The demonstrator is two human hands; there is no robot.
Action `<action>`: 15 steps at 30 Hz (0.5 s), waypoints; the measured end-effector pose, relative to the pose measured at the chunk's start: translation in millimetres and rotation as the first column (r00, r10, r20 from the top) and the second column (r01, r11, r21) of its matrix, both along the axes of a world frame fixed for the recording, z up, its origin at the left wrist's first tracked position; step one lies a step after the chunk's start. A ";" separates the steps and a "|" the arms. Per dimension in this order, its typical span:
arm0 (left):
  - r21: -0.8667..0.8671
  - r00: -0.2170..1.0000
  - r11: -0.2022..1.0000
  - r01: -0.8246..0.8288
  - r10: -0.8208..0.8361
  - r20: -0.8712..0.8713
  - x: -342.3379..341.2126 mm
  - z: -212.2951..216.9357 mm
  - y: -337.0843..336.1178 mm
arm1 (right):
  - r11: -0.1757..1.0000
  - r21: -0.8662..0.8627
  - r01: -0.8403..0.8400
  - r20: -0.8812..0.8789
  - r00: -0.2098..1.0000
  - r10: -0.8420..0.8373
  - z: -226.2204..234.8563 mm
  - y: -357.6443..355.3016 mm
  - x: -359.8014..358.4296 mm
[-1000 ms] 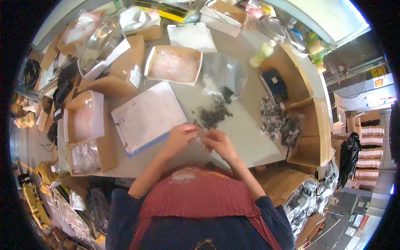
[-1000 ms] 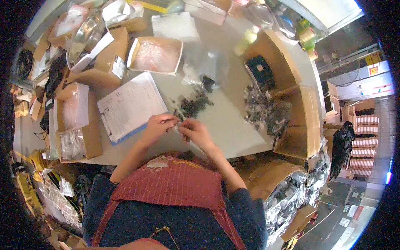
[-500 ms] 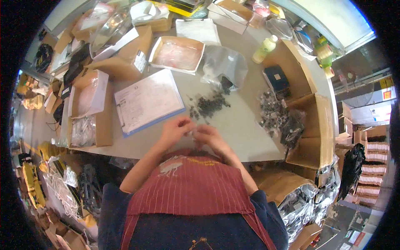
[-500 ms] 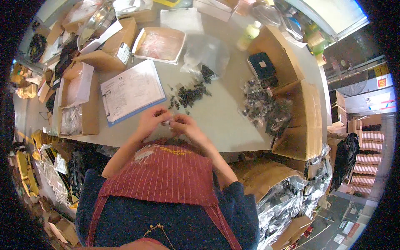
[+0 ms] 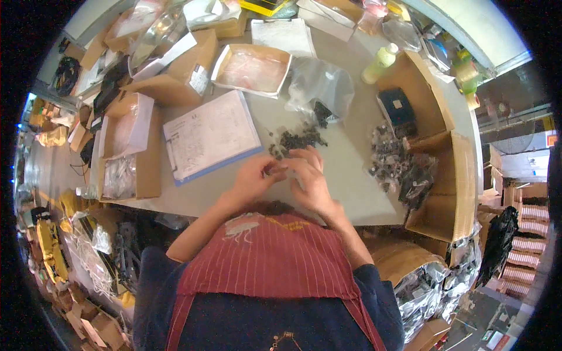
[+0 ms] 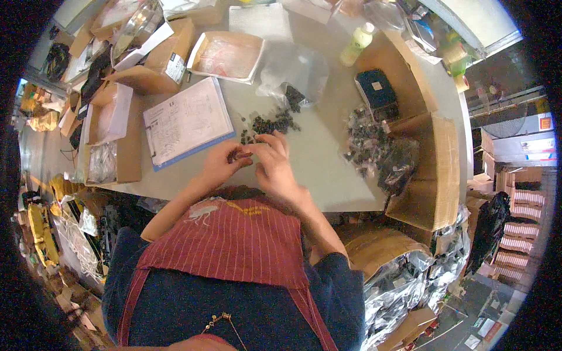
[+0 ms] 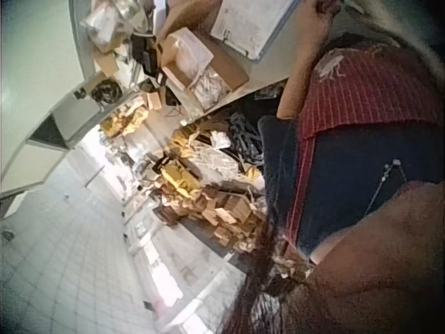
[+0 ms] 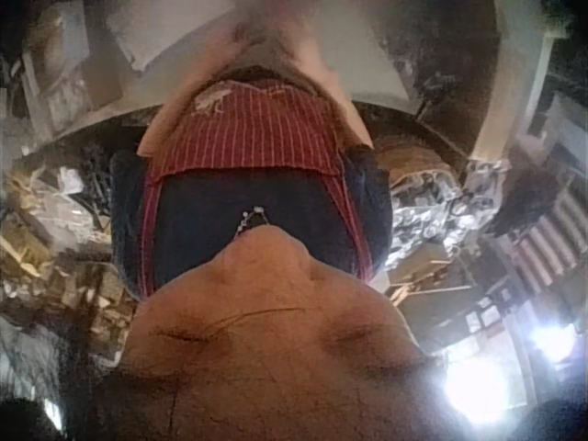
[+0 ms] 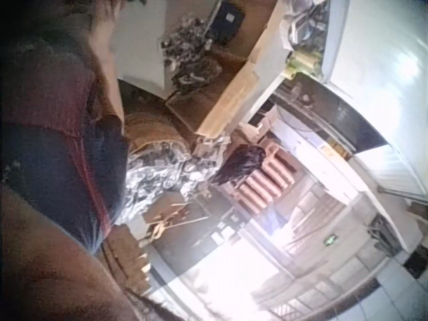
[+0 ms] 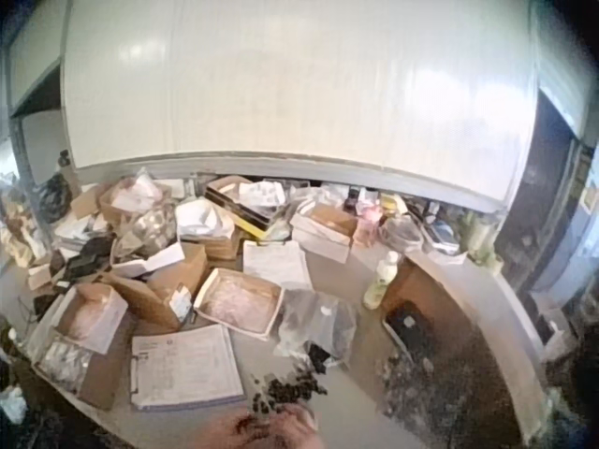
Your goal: The person sorts small black plastic components by hand, picking them up from a pile and placing them into small transparent plastic bags on a table.
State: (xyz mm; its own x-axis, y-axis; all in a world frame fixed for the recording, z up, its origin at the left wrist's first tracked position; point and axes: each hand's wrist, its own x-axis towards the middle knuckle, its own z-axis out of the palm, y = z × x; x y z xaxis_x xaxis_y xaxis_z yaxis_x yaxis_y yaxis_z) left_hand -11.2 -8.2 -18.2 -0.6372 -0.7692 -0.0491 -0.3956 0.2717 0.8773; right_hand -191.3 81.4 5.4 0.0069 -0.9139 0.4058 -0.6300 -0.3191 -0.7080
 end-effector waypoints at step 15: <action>-0.548 0.986 0.822 0.151 -0.089 0.138 3.2 -31.3 1.2 | 0.985 0.125 -0.118 -0.202 0.969 0.142 -31.8 13.9 19.0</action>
State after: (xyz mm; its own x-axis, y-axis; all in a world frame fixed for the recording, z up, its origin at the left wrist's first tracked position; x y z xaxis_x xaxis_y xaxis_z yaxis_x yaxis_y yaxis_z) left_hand -8.1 -6.9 -49.5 -0.7414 -0.6035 0.2934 -0.4060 0.7515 0.5200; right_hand -172.3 95.3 -26.4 0.2024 -0.9390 0.2781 -0.7265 -0.3343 -0.6004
